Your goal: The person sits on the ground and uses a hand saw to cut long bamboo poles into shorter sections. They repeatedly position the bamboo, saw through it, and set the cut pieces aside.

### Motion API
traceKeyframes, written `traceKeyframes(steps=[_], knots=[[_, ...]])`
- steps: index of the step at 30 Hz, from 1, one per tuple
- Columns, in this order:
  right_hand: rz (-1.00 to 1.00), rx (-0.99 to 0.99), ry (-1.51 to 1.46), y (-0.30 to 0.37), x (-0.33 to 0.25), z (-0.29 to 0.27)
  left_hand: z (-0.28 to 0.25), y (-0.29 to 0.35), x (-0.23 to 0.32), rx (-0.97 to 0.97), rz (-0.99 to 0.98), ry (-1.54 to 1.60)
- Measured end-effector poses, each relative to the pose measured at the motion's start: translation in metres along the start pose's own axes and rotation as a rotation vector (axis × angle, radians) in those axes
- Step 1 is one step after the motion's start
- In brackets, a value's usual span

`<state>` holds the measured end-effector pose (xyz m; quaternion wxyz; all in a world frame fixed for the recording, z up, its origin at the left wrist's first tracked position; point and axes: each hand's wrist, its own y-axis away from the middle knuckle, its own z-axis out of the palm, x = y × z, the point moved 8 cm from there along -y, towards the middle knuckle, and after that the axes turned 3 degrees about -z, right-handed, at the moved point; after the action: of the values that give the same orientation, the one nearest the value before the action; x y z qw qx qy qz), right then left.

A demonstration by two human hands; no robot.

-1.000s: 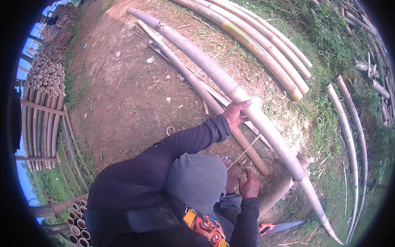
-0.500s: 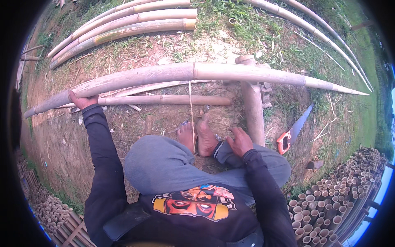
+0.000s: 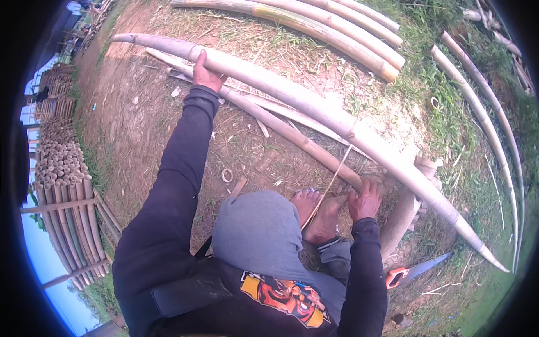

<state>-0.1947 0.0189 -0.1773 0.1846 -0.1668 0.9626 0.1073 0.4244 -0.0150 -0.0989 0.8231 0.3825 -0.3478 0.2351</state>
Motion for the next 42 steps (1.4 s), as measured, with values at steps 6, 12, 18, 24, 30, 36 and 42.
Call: traceKeyframes(steps=[6, 12, 18, 24, 30, 36, 42], knots=[[-0.018, -0.307, 0.298, -0.032, 0.006, 0.033, -0.053, 0.028, -0.077, 0.065, 0.120, -0.310], [-0.350, -0.060, 0.072, -0.024, -0.025, -0.026, -0.125, 0.056, -0.178, 0.223, -0.087, -0.328], [-0.348, -0.098, 0.137, 0.005, -0.033, -0.031, -0.085, 0.063, -0.201, 0.175, -0.341, -0.039], [-0.152, 0.016, 0.202, 0.006, -0.011, -0.003, -0.064, 0.058, -0.198, 0.245, -0.103, -0.342], [-0.228, -0.061, 0.164, -0.023, -0.016, -0.011, 0.004, 0.078, -0.165, 0.028, 0.012, 0.060], [-0.463, 0.474, 0.341, -0.049, -0.081, -0.097, 0.072, 0.069, -0.129, -0.372, -0.055, 0.446], [-0.348, 0.179, 0.431, -0.107, -0.071, -0.109, 0.059, 0.050, -0.148, 0.114, -0.087, 0.251]])
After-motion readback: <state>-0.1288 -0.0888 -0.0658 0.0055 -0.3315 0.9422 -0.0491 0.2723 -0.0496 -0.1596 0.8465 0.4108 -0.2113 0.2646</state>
